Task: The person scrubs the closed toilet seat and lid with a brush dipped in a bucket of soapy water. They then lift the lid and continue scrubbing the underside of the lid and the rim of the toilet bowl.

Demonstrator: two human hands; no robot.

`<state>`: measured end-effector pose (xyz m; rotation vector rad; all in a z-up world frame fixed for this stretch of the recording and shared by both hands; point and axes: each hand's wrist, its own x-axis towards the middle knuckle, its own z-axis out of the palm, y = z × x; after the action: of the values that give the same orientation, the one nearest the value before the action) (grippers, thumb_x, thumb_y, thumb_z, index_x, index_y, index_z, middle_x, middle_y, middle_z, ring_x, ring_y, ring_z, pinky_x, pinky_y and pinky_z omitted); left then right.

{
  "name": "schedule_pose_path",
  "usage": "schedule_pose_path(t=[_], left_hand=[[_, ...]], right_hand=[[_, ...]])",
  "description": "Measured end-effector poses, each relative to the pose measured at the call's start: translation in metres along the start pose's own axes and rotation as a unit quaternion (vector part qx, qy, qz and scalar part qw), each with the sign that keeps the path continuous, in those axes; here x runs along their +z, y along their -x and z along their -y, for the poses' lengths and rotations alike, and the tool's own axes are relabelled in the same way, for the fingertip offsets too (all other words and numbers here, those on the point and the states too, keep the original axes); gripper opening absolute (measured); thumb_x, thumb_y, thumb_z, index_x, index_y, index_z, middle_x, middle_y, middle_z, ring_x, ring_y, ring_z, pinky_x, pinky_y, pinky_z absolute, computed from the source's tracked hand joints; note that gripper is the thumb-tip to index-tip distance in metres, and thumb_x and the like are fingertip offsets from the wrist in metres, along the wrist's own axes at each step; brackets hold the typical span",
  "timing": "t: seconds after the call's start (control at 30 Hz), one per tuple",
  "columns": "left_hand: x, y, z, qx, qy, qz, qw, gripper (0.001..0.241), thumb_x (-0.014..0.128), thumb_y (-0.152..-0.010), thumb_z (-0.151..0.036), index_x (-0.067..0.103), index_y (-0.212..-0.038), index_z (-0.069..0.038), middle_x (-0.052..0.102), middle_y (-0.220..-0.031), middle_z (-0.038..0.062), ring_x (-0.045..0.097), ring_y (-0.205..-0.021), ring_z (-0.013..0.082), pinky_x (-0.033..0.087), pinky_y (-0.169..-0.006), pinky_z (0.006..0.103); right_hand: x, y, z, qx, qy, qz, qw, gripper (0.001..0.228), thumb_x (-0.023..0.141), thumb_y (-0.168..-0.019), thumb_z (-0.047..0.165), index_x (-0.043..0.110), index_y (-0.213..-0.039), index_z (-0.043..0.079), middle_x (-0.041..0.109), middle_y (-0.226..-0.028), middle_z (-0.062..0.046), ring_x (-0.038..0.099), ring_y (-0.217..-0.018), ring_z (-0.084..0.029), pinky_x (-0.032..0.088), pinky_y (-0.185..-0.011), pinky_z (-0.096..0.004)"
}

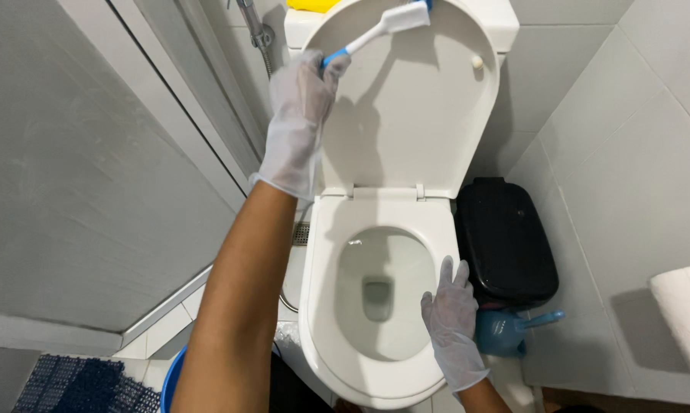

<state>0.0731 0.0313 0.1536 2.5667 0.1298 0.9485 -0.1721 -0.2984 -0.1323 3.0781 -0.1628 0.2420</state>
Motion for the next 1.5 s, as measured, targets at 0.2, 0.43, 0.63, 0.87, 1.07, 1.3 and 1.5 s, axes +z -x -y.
schedule_pose_path(t=[0.2,0.43,0.63,0.87,1.07,1.3,1.5], left_hand=[[0.028,0.054,0.034,-0.021,-0.056,0.126,0.99,0.056,0.056,-0.108,-0.069,0.069,-0.098,-0.016,0.077,-0.088,0.022,0.073,-0.085,0.0524,0.054,-0.072,0.0611],[0.074,0.127,0.06,-0.026,-0.17,0.282,0.944,0.054,0.05,-0.109,-0.071,0.073,-0.096,-0.025,0.08,-0.095,0.008,0.076,-0.09,0.0391,0.05,-0.074,0.0505],[0.072,0.144,0.067,-0.011,-0.205,0.292,0.934,0.039,0.051,-0.106,-0.056,0.076,-0.093,-0.029,0.081,-0.091,0.002,0.079,-0.088,0.0325,0.054,-0.076,0.045],[0.009,0.088,0.047,0.016,-0.196,0.181,0.964,0.054,0.05,-0.108,-0.066,0.075,-0.084,-0.024,0.08,-0.081,0.002,0.081,-0.083,0.0268,0.061,-0.077,0.0443],[-0.045,0.041,0.018,0.005,-0.006,0.012,1.0,0.045,0.061,-0.102,-0.059,0.073,-0.097,-0.016,0.077,-0.083,0.015,0.079,-0.092,0.0419,0.059,-0.08,0.0553],[-0.021,0.026,0.036,-0.044,0.073,-0.027,0.996,0.047,0.062,-0.097,-0.067,0.074,-0.097,-0.022,0.077,-0.083,0.013,0.08,-0.089,0.0351,0.054,-0.071,0.0521],[0.042,0.085,0.085,-0.047,-0.025,0.107,0.993,0.053,0.058,-0.101,-0.07,0.078,-0.09,-0.022,0.078,-0.078,0.006,0.08,-0.085,0.0338,0.059,-0.07,0.0499]], right_hand=[[0.008,-0.001,-0.002,-0.001,0.031,0.004,1.0,0.103,0.075,-0.083,0.05,0.033,-0.172,0.02,0.037,-0.171,-0.013,0.064,-0.109,-0.025,0.065,-0.076,-0.041],[0.019,-0.002,-0.006,-0.006,0.015,0.012,1.0,0.103,0.075,-0.086,0.047,0.03,-0.174,0.018,0.035,-0.171,-0.015,0.063,-0.115,-0.027,0.065,-0.082,-0.043],[0.019,-0.033,-0.005,0.022,-0.003,0.107,0.994,0.107,0.07,-0.095,0.051,0.016,-0.179,0.013,0.047,-0.156,-0.015,0.065,-0.124,-0.029,0.066,-0.089,-0.047],[0.01,-0.057,0.001,0.027,-0.006,0.175,0.984,0.12,0.056,-0.097,0.075,0.002,-0.18,0.007,0.055,-0.143,-0.017,0.07,-0.121,-0.032,0.069,-0.085,-0.052],[0.0,-0.057,-0.001,0.035,-0.086,0.136,0.986,0.111,0.049,-0.101,0.074,0.009,-0.181,0.008,0.051,-0.157,-0.019,0.067,-0.131,-0.04,0.066,-0.093,-0.056],[0.009,-0.061,-0.004,0.056,-0.107,0.135,0.983,0.099,0.047,-0.106,0.067,0.01,-0.181,0.013,0.049,-0.164,-0.014,0.065,-0.134,-0.039,0.065,-0.099,-0.056],[0.0,-0.058,0.002,0.062,-0.085,0.141,0.984,0.096,0.049,-0.107,0.063,0.013,-0.181,0.013,0.05,-0.163,-0.014,0.068,-0.132,-0.037,0.067,-0.099,-0.052]])
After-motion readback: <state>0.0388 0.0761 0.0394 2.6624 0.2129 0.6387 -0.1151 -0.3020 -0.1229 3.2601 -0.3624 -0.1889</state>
